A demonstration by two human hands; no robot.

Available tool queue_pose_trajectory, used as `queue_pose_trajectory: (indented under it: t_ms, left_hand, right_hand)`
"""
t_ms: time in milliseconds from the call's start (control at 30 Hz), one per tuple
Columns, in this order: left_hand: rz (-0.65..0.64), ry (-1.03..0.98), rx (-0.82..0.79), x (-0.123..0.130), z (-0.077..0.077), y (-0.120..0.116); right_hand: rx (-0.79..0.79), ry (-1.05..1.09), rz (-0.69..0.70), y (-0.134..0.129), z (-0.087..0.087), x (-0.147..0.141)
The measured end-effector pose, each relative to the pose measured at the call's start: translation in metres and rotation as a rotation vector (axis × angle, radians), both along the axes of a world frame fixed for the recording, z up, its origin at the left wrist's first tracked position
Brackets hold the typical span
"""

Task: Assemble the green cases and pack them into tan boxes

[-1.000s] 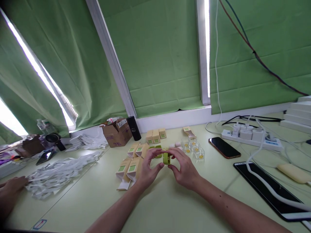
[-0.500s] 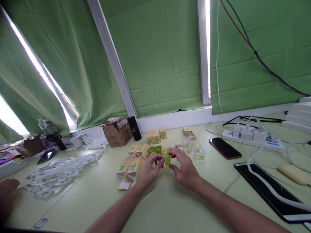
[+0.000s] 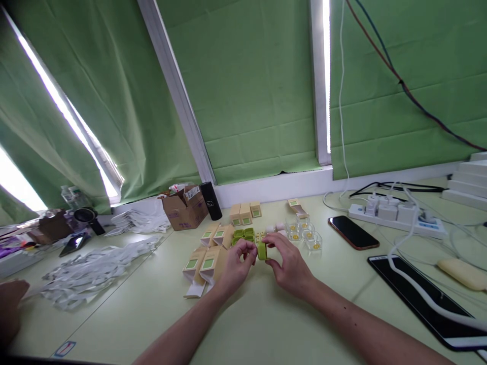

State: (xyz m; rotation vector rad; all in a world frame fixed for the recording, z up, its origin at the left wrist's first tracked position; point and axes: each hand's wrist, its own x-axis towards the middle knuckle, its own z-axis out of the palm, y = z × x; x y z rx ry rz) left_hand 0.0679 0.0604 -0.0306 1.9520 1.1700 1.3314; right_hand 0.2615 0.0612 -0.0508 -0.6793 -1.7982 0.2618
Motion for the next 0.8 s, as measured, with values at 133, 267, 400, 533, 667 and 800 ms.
queue_pose_trajectory:
  t_ms: [133,267,400,533,667,800]
  left_hand:
    - [-0.01,-0.023,-0.037,-0.0003,0.0015,-0.0011]
    - [-0.002,-0.021,-0.035,-0.0009,0.0016,-0.0012]
    - [0.009,-0.025,-0.041,-0.0018,0.0008,0.0]
    - [0.01,-0.039,-0.049,-0.0021,0.0006,0.001]
    - [0.01,-0.043,-0.047,-0.0028,0.0013,0.0011]
    - [0.013,-0.041,-0.04,-0.0038,0.0011,0.0009]
  right_hand:
    - [-0.006,0.004,-0.002,-0.0002,0.0008,-0.0001]
    - [-0.002,0.01,0.002,0.0002,0.0016,0.0001]
    - [-0.006,0.014,-0.001,0.001,0.0009,0.0007]
    - [-0.009,0.012,0.002,0.001,0.0013,0.001]
    - [-0.012,0.016,0.0,0.0005,0.0022,0.0008]
    - [-0.028,0.011,-0.002,0.0011,0.0007,0.0007]
